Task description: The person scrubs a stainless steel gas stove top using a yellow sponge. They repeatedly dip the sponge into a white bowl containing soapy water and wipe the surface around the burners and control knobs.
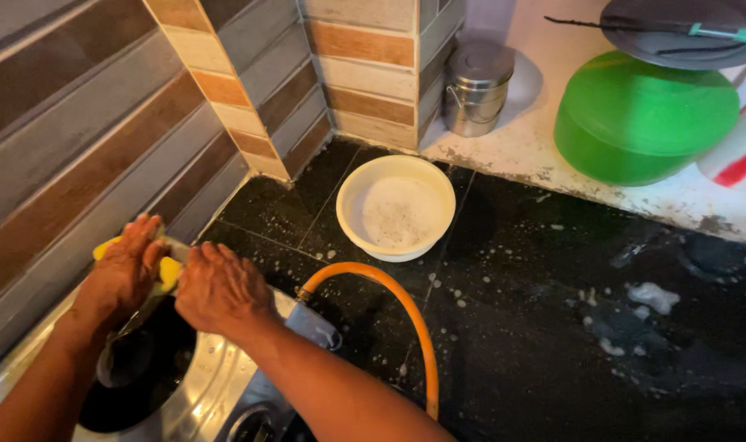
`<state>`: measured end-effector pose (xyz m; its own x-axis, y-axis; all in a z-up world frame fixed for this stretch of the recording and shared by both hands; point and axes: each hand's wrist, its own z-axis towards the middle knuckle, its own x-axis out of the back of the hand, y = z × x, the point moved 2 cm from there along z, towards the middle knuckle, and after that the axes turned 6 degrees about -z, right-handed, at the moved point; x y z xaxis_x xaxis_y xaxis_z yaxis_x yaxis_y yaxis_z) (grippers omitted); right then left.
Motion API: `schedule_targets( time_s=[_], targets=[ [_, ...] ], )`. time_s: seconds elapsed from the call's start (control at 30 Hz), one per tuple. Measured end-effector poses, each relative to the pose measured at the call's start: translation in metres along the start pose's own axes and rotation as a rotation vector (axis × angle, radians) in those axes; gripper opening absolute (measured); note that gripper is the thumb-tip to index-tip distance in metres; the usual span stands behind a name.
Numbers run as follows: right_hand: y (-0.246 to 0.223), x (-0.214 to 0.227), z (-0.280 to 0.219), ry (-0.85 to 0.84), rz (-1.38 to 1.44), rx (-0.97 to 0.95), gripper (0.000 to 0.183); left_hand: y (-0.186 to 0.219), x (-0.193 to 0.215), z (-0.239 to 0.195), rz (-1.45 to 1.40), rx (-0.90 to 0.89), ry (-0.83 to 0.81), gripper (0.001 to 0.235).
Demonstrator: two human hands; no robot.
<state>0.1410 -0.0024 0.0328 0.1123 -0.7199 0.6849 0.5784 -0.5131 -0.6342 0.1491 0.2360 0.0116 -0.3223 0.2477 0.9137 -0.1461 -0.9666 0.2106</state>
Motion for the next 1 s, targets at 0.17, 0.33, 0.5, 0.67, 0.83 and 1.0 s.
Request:
schedule_targets(
  time_s=[0.17,0.33,0.5,0.67,0.83,1.0],
  targets=[
    [0.004,-0.019,0.003,-0.141,-0.063,0.113,0.068,0.016,-0.001,-0.002,-0.201,-0.071,0.027,0.051],
    [-0.008,-0.027,0.003,-0.246,-0.289,0.203,0.074,-0.008,0.024,-0.023,-0.121,-0.086,0.072,0.053],
    [-0.018,-0.032,0.018,-0.261,-0.379,0.264,0.080,-0.014,0.014,-0.022,-0.124,0.084,0.017,0.057],
    [-0.029,-0.035,0.032,-0.345,-0.462,0.313,0.105,-0.026,0.028,-0.039,-0.172,0.169,0.053,0.058],
    [-0.039,-0.030,0.027,-0.332,-0.525,0.318,0.111,-0.019,0.024,-0.047,-0.050,0.033,0.139,0.055],
    [-0.043,-0.036,0.032,-0.368,-0.522,0.335,0.116,-0.018,0.042,-0.055,-0.163,0.145,0.108,0.051]
  ],
)
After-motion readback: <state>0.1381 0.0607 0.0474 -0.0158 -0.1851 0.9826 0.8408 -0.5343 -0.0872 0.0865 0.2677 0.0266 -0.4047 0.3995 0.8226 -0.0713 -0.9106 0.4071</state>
